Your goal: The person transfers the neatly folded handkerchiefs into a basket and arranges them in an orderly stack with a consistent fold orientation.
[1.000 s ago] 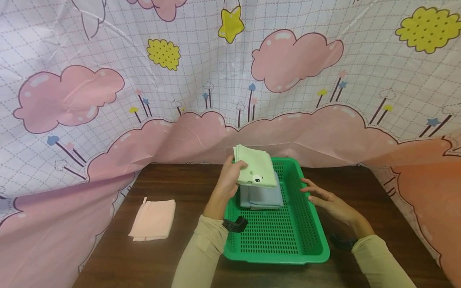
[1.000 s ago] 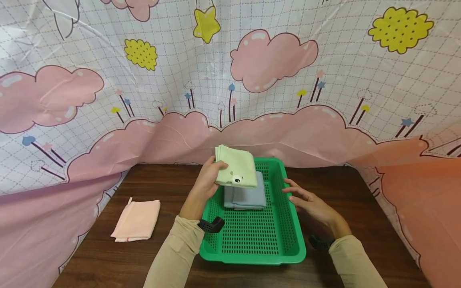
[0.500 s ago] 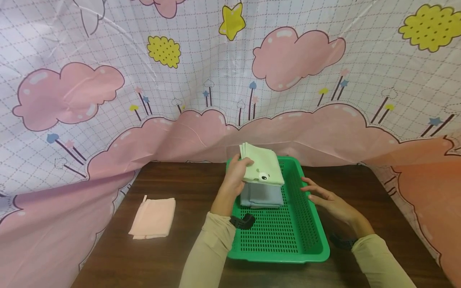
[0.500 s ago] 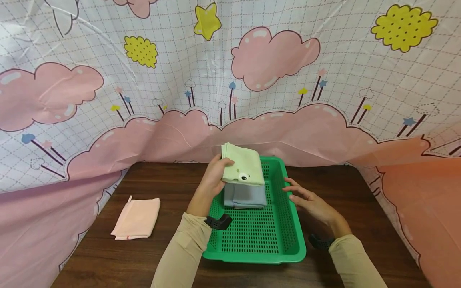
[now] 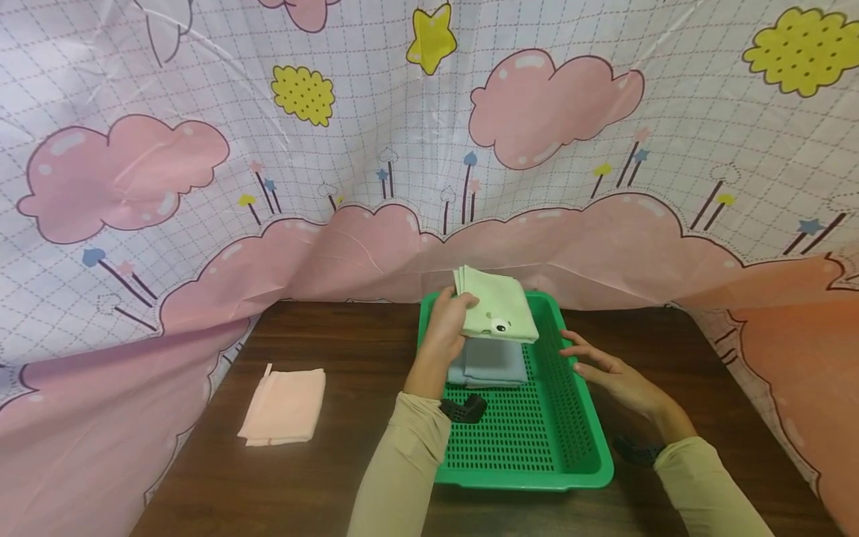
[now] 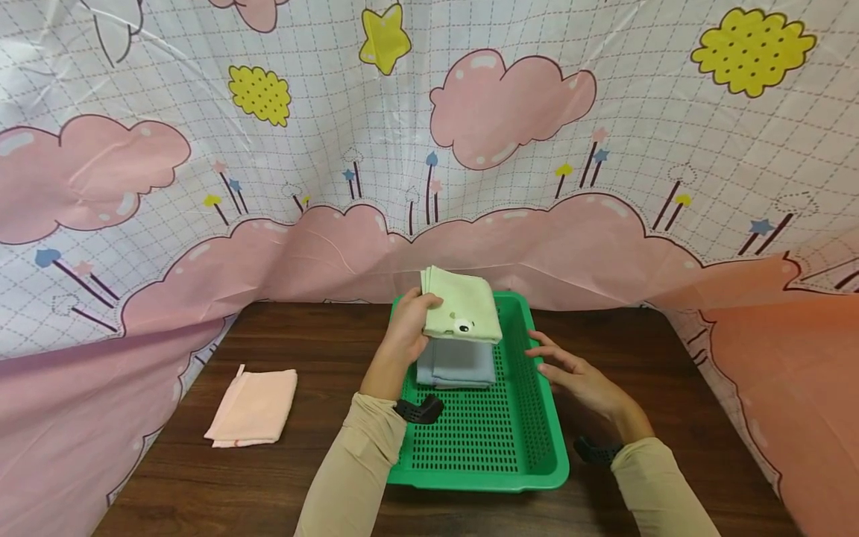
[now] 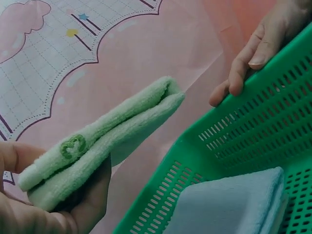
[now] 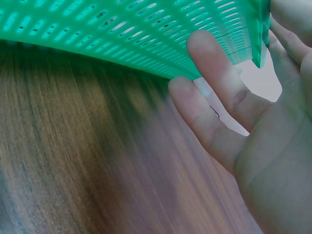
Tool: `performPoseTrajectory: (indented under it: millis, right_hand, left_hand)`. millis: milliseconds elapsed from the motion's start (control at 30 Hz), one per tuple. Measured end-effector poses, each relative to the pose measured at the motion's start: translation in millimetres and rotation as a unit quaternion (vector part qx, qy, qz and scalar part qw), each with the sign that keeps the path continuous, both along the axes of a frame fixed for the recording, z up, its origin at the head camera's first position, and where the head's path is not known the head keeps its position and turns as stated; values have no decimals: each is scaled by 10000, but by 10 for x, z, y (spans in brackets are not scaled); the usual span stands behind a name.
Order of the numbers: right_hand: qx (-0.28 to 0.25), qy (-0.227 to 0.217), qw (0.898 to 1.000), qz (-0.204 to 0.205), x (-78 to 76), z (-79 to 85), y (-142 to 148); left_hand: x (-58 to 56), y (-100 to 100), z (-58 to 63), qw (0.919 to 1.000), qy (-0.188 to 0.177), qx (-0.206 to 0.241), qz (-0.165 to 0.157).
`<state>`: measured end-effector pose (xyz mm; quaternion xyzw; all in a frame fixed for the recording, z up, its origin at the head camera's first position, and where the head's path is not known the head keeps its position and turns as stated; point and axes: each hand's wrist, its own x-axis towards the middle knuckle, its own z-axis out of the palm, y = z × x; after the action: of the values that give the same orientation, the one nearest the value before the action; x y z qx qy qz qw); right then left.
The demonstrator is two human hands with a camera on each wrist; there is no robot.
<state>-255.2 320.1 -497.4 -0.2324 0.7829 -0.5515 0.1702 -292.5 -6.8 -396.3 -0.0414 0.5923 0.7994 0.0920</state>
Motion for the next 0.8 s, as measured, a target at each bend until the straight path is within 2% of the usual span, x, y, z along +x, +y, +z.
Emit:
performPoseTrajectory:
  millis: [333,667,800]
  right_hand:
    - [144,66,9998,-120,4,1,-12]
    - [110,-20,9998,-176,4,-14,-19]
    - [74,-23,9998,-156,3,-22,-19]
  left_hand:
    - [-24,50,-111,10000,22,-45,58]
    - [-18,73,-208,9981,112,-603,92]
    - [-32,88,-233,9977,131,-657,93]
